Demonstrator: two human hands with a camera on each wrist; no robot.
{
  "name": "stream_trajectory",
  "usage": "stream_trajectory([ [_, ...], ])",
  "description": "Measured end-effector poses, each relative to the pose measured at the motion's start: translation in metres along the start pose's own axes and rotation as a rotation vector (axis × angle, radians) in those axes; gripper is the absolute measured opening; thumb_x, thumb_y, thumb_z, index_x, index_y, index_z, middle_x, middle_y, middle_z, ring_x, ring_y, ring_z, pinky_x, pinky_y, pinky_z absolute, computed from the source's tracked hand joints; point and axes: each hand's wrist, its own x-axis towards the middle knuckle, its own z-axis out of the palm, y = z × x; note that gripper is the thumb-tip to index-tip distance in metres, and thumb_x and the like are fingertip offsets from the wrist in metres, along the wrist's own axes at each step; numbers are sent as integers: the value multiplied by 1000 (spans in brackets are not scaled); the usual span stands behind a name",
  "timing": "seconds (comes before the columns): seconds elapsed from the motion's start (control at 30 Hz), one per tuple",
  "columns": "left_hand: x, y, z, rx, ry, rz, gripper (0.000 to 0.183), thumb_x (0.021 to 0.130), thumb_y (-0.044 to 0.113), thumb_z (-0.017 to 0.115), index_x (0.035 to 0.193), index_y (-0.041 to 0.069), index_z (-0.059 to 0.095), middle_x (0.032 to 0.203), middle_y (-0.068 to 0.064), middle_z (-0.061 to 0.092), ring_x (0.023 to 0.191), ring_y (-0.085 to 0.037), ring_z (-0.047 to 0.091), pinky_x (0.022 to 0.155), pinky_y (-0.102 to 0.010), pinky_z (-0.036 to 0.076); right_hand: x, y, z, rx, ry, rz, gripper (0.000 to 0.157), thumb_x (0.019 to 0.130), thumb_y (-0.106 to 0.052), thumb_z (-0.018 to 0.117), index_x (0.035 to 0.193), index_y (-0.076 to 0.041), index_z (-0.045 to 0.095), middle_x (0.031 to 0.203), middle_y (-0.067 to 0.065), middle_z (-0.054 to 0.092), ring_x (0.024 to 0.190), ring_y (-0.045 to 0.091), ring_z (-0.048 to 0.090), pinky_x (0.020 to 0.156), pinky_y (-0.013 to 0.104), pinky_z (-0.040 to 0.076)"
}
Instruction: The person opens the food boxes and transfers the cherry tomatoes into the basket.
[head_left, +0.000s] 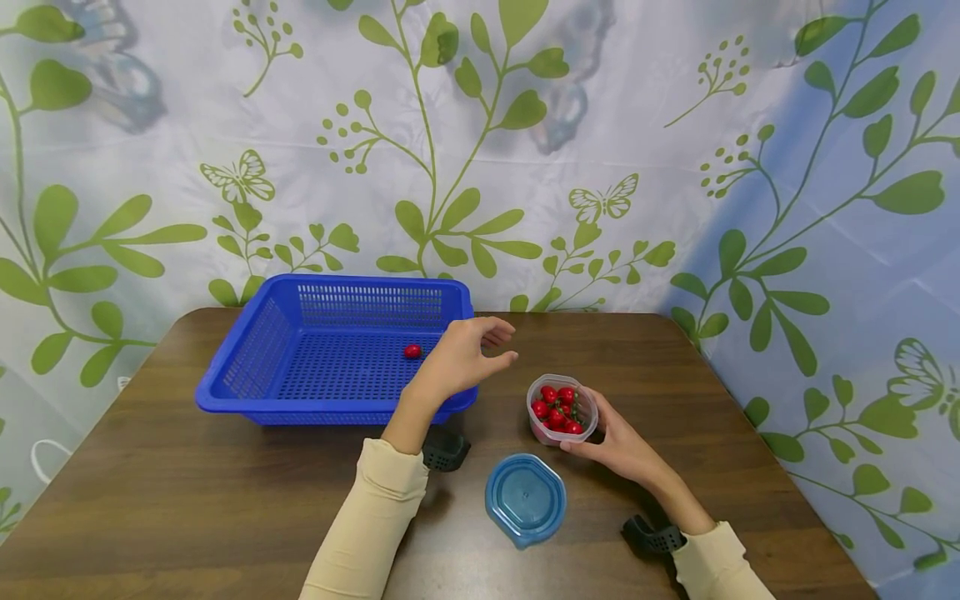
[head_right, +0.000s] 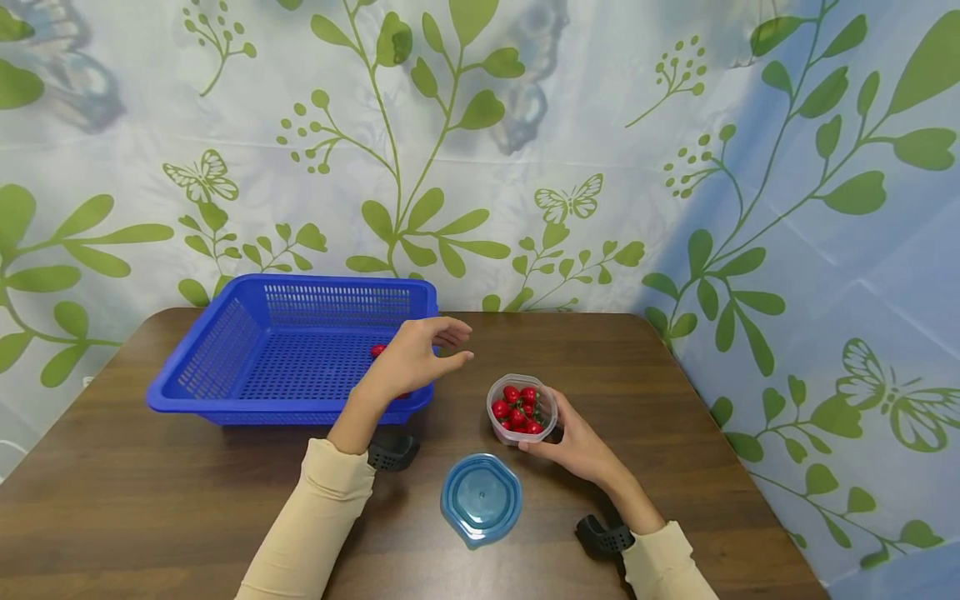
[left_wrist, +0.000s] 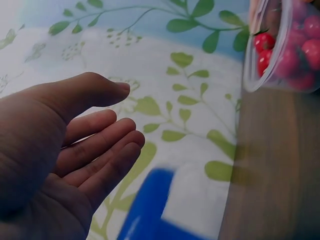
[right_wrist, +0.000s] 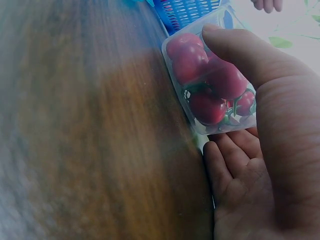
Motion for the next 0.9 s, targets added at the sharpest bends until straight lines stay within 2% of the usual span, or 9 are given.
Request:
stream_trajectory([
  [0.17,2,5,13,17,-20,28,35,92,16,78,122,1,70,114,-13,74,109,-29,71,98,-45,57,0,1,1,4,-3,-3,95,86,-35,85,160,-14,28,161,17,39,149,43,36,117,66,32],
  [0.33,4,8,24,51,-35,42,34,93,18,77,123,2,70,115,-11,75,108,-24,71,97,-39,58,1,2,1,7,-4,-12,96,86,-34,85,159,-14,28,161,17,39,149,43,36,117,66,31],
  [0.53,6,11,41,40,-66,60,34,92,13,77,123,1,70,117,-15,75,109,-27,72,96,-38,58,1,2,0,8,-6,-20,95,86,-34,85,159,-13,28,160,17,39,148,43,38,117,66,32],
  [0.7,7,14,56,73,-72,79,35,92,13,77,124,2,69,117,-13,75,108,-22,72,96,-31,58,1,2,0,18,-12,-21,94,86,-33,85,159,-13,28,160,17,39,148,43,38,117,67,31],
  [0.9,7,20,73,122,-109,64,37,93,16,77,127,3,69,119,-11,74,108,-21,71,93,-26,58,0,2,0,23,-15,-25,91,87,-32,84,158,-16,29,160,15,40,146,43,41,115,66,35],
])
